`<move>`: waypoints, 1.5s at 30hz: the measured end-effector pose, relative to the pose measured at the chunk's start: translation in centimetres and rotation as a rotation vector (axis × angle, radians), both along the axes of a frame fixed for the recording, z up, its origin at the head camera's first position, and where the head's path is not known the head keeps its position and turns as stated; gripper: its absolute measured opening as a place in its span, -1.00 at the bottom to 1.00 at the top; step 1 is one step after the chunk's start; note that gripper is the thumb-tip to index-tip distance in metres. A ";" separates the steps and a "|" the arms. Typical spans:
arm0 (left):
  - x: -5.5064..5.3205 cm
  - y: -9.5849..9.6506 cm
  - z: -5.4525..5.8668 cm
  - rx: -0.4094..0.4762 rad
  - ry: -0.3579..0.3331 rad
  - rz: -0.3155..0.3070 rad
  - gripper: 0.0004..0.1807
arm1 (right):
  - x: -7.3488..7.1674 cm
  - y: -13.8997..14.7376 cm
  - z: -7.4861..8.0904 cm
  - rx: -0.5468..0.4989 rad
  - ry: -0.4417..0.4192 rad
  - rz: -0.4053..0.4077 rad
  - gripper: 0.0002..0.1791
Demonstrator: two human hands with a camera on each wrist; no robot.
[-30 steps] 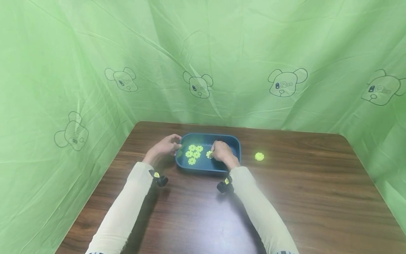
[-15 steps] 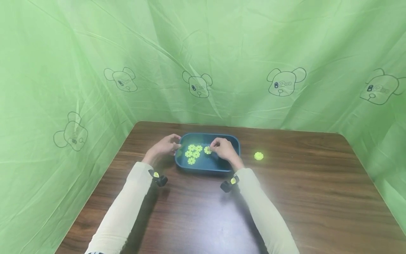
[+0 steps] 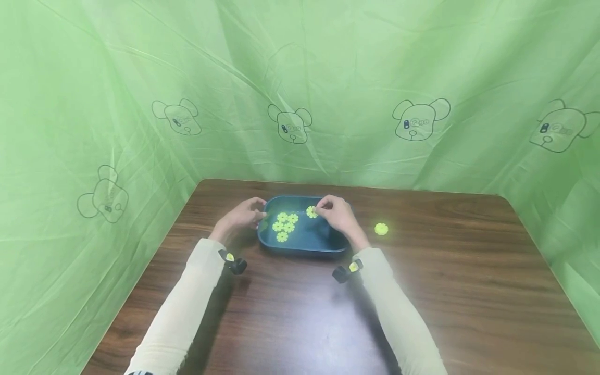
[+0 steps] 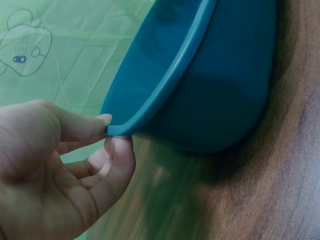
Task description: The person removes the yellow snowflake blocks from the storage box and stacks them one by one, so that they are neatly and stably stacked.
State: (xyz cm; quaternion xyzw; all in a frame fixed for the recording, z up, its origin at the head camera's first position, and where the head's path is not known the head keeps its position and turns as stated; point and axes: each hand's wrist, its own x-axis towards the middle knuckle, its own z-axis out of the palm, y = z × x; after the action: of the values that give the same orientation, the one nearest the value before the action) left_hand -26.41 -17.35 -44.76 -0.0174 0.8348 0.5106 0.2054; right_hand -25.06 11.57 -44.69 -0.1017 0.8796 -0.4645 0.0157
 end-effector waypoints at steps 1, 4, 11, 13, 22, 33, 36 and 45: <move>0.0 0.0 0.0 0.000 -0.001 0.001 -0.57 | 0.0 0.2 0.1 -0.004 -0.003 -0.005 -0.82; 0.0 0.0 0.1 -0.006 0.000 0.000 -0.57 | 0.1 0.7 0.4 -0.004 -0.011 -0.026 -0.80; 0.0 0.0 0.0 -0.015 0.004 -0.009 -0.58 | 0.2 2.0 0.4 -0.011 0.014 -0.052 -0.78; 0.0 0.0 0.0 -0.017 0.006 -0.011 -0.59 | 0.2 2.4 0.5 -0.023 0.021 -0.057 -0.78; 0.0 -0.1 -0.2 -0.003 0.006 -0.011 -0.57 | 0.8 4.1 0.8 -0.057 0.016 -0.109 -0.73; 0.2 0.0 -0.3 -0.004 0.017 -0.008 -0.57 | 1.7 6.1 0.6 -0.106 0.026 -0.146 -0.72; 0.1 -0.1 -0.4 -0.005 0.016 -0.005 -0.58 | 1.9 6.7 0.5 -0.108 0.035 -0.161 -0.69; 0.0 -0.1 -0.3 0.001 0.014 -0.003 -0.58 | 2.8 8.4 0.9 -0.112 0.020 -0.205 -0.63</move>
State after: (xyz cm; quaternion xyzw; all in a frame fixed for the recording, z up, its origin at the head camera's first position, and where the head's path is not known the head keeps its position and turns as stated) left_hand -26.38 -17.42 -45.08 -0.0126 0.8359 0.5107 0.2005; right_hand -22.27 19.93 -43.81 -0.0166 0.8581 -0.5110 -0.0462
